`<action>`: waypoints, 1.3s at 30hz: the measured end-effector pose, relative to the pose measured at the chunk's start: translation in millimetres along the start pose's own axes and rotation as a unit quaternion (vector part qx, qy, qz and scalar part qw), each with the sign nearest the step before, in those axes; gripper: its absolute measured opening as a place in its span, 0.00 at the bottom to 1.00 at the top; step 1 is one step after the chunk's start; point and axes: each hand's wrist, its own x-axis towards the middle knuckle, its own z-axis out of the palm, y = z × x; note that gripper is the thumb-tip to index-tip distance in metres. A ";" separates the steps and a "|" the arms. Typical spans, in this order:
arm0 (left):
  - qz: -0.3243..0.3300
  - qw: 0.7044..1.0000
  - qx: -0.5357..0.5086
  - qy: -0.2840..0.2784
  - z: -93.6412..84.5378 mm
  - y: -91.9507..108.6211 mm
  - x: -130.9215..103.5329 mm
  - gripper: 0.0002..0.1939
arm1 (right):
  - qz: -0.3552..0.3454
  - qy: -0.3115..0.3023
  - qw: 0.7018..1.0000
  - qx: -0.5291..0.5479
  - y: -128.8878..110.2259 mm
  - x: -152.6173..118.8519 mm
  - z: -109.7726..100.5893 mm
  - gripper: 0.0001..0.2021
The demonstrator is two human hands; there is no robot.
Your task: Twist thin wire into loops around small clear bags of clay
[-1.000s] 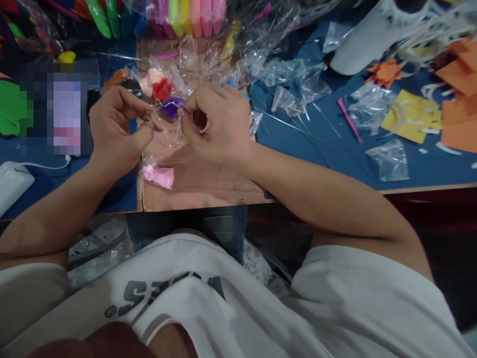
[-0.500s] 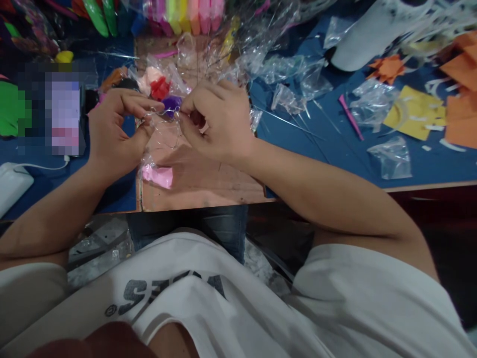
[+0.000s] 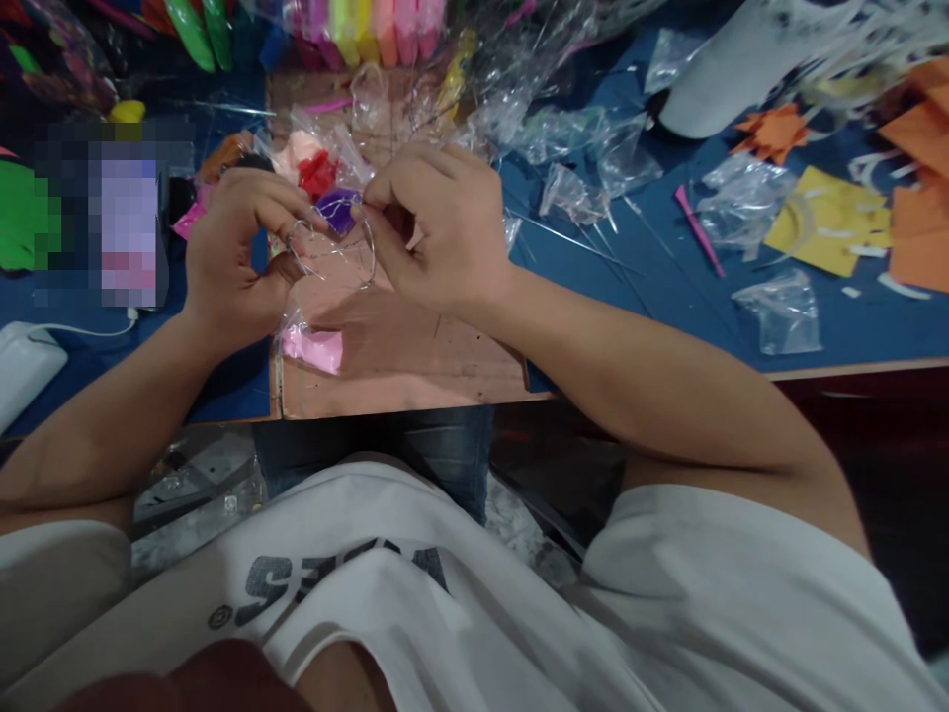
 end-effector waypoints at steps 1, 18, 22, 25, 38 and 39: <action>-0.007 1.000 0.010 -0.008 -1.3 4.0 0.7 0.19 | -0.014 0.014 1.000 0.002 -0.9 0.9 0.6 0.17; 0.136 0.973 0.138 0.122 1.8 36.0 0.8 0.13 | 0.069 -0.010 0.997 0.027 -16.6 -2.4 2.9 0.27; 0.079 0.988 0.098 0.092 -0.6 34.7 -4.8 0.20 | 0.071 0.000 0.996 0.047 -19.1 -4.5 4.8 0.24; 0.035 0.993 0.088 0.069 -1.5 32.1 -8.4 0.26 | 0.029 0.058 0.995 0.073 -20.2 -4.5 8.9 0.25; 0.033 0.988 0.112 0.100 -1.5 38.3 -11.6 0.21 | 0.065 0.038 0.996 0.048 -17.5 -12.9 12.4 0.25; 0.020 0.989 0.105 0.106 -0.1 38.7 -10.6 0.21 | 0.065 0.041 0.996 0.054 -17.1 -12.5 13.4 0.26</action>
